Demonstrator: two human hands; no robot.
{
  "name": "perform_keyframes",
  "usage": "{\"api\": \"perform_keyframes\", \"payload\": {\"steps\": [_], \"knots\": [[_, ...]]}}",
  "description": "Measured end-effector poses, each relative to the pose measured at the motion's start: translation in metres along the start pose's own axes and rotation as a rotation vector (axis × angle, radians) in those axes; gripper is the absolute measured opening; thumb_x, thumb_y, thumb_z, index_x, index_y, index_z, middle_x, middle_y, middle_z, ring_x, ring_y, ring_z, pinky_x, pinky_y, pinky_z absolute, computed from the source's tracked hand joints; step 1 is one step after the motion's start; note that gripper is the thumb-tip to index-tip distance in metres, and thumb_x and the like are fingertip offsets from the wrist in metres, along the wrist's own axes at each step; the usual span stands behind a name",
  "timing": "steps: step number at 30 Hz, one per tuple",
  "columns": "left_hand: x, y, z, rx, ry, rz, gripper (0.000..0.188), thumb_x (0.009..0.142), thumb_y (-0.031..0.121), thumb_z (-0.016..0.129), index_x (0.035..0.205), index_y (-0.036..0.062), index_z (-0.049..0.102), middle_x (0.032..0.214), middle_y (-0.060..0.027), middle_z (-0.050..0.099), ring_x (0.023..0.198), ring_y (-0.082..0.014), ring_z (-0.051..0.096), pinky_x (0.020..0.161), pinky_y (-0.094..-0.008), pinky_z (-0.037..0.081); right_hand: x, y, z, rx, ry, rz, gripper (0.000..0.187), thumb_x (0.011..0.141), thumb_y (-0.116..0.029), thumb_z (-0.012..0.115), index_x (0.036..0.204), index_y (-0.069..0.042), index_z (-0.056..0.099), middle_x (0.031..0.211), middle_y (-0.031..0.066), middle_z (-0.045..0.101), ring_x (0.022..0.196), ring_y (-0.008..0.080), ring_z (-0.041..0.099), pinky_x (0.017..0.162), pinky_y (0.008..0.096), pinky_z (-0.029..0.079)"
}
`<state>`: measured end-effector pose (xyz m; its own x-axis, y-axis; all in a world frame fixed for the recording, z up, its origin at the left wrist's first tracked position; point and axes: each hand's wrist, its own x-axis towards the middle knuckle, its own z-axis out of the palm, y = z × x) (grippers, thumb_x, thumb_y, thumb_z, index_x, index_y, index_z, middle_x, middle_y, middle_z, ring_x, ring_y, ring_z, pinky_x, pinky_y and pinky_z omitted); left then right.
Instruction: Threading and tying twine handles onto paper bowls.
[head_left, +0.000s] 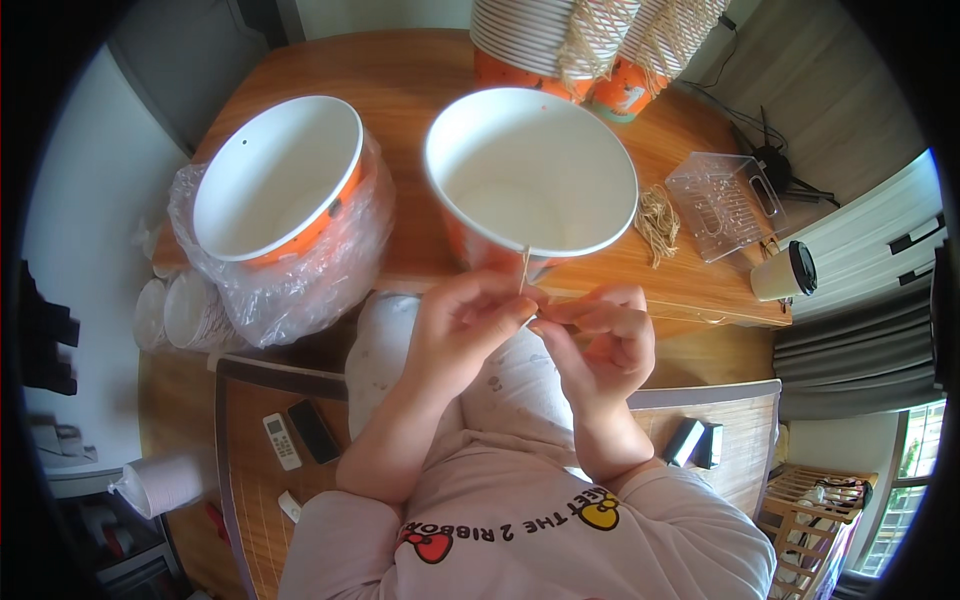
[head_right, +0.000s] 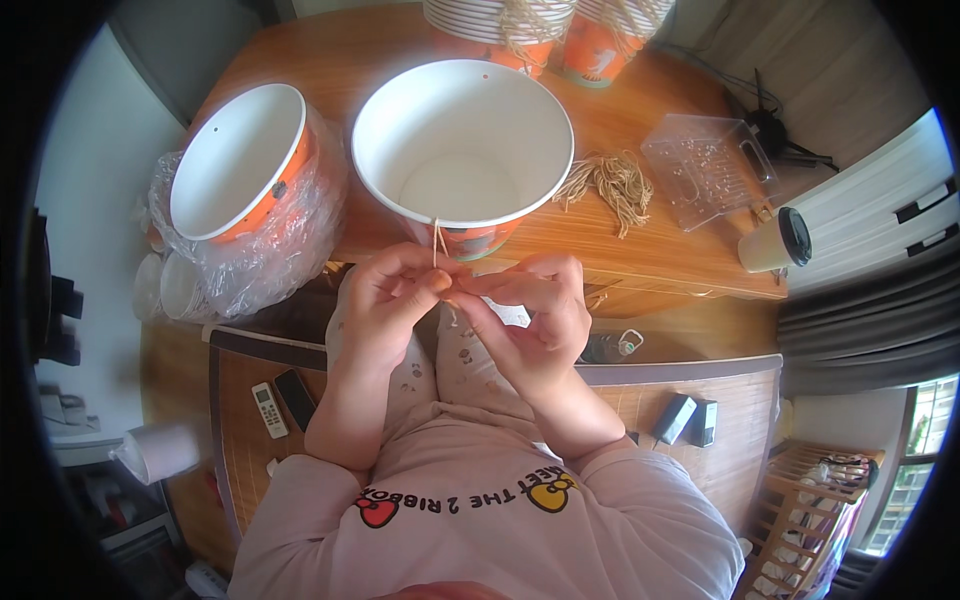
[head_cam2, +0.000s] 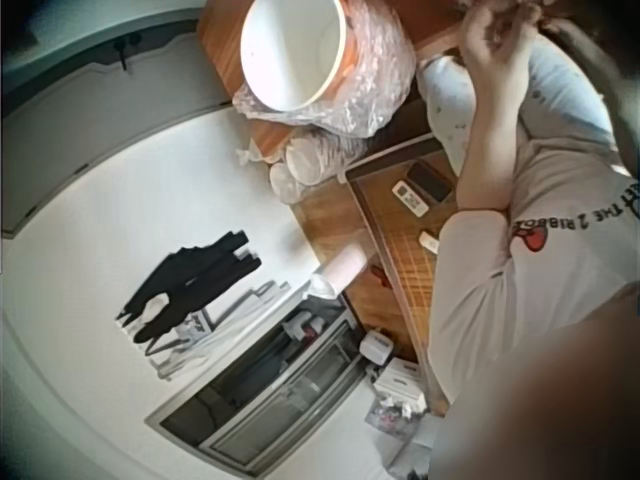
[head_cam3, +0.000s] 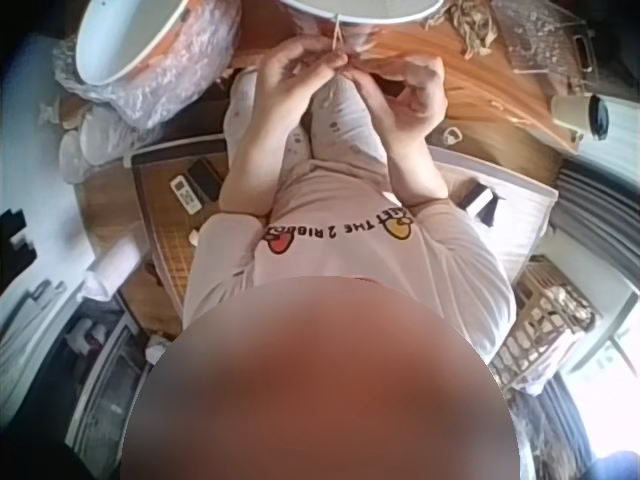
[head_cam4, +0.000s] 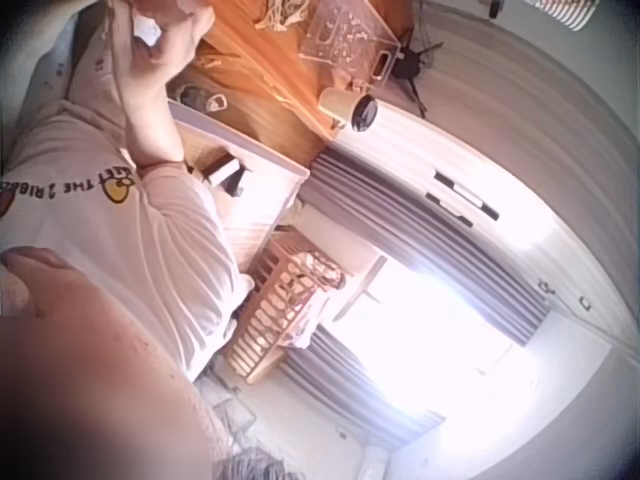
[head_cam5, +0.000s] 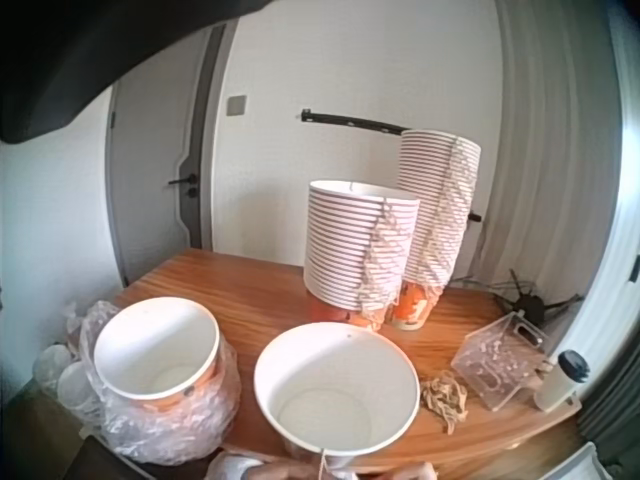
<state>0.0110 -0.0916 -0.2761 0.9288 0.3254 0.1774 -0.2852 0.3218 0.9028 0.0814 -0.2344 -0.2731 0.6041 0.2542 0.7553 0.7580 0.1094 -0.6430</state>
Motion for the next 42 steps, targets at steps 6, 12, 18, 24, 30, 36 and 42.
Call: {"api": "perform_keyframes", "payload": {"steps": [6, 12, 18, 24, 30, 36, 42], "knots": [[-0.006, 0.000, 0.000, 0.261, 0.103, 0.239, 0.013, 0.089, -0.002, 0.069, 0.102, -0.0051, 0.068, 0.095, -0.0110, 0.073, 0.086, -0.0133, 0.067, 0.077, -0.0266, 0.053, 0.014, -0.002, 0.003, -0.111, -0.054, -0.184, 0.041, 0.070, -0.001, 0.087, 0.097, -0.010, 0.058, 0.092, 0.0017, 0.076, 0.081, 0.0183, 0.052, 0.072, 0.0291, 0.041], [-0.004, 0.016, -0.002, 0.679, 0.250, 0.665, 0.014, 0.079, -0.010, 0.073, 0.091, -0.0043, 0.069, 0.085, -0.0111, 0.073, 0.079, -0.0172, 0.069, 0.072, -0.0273, 0.052, 0.034, -0.006, 0.009, -0.105, -0.123, -0.263, 0.040, 0.070, 0.000, 0.086, 0.096, -0.012, 0.058, 0.096, 0.0000, 0.076, 0.082, 0.0179, 0.054, 0.074, 0.0292, 0.041], [-0.001, 0.020, -0.008, 0.827, 0.321, 0.864, 0.019, 0.074, -0.013, 0.072, 0.089, -0.0026, 0.069, 0.084, -0.0112, 0.072, 0.074, -0.0212, 0.068, 0.068, -0.0289, 0.053, 0.048, -0.014, 0.017, -0.204, -0.121, -0.363, 0.038, 0.069, -0.005, 0.086, 0.094, -0.014, 0.059, 0.097, -0.0039, 0.076, 0.082, 0.0161, 0.054, 0.075, 0.0290, 0.038], [0.005, 0.020, -0.009, 0.844, 0.358, 0.916, 0.021, 0.067, -0.003, 0.080, 0.085, 0.0061, 0.072, 0.075, -0.0054, 0.070, 0.066, -0.0220, 0.067, 0.061, -0.0306, 0.049, 0.058, -0.017, 0.019, -0.213, -0.149, -0.435, 0.036, 0.070, -0.008, 0.085, 0.094, -0.015, 0.060, 0.096, -0.0053, 0.076, 0.083, 0.0161, 0.054, 0.077, 0.0296, 0.037], [0.005, 0.021, -0.007, 0.739, 0.357, 0.821, 0.019, 0.070, -0.002, 0.077, 0.085, 0.0061, 0.070, 0.077, -0.0062, 0.071, 0.065, -0.0217, 0.066, 0.060, -0.0305, 0.048, 0.054, -0.017, 0.022, -0.110, -0.117, -0.342, 0.039, 0.071, -0.004, 0.085, 0.096, -0.011, 0.057, 0.096, 0.0000, 0.076, 0.084, 0.0174, 0.055, 0.076, 0.0287, 0.040], [0.006, 0.023, -0.004, 0.719, 0.367, 0.817, 0.017, 0.070, -0.001, 0.077, 0.084, 0.0055, 0.070, 0.076, -0.0062, 0.069, 0.066, -0.0220, 0.063, 0.060, -0.0307, 0.048, 0.044, -0.004, 0.018, -0.060, -0.123, -0.397, 0.044, 0.070, -0.004, 0.086, 0.098, -0.012, 0.054, 0.095, 0.0026, 0.075, 0.084, 0.0167, 0.055, 0.077, 0.0294, 0.039], [0.002, 0.026, -0.005, 0.765, 0.369, 0.837, 0.018, 0.071, -0.001, 0.076, 0.086, 0.0051, 0.071, 0.077, -0.0054, 0.069, 0.068, -0.0223, 0.062, 0.062, -0.0315, 0.049, 0.054, -0.006, 0.023, -0.153, -0.153, -0.439, 0.048, 0.070, -0.007, 0.086, 0.102, -0.013, 0.051, 0.095, -0.0042, 0.076, 0.087, 0.0156, 0.055, 0.079, 0.0307, 0.037]]}}
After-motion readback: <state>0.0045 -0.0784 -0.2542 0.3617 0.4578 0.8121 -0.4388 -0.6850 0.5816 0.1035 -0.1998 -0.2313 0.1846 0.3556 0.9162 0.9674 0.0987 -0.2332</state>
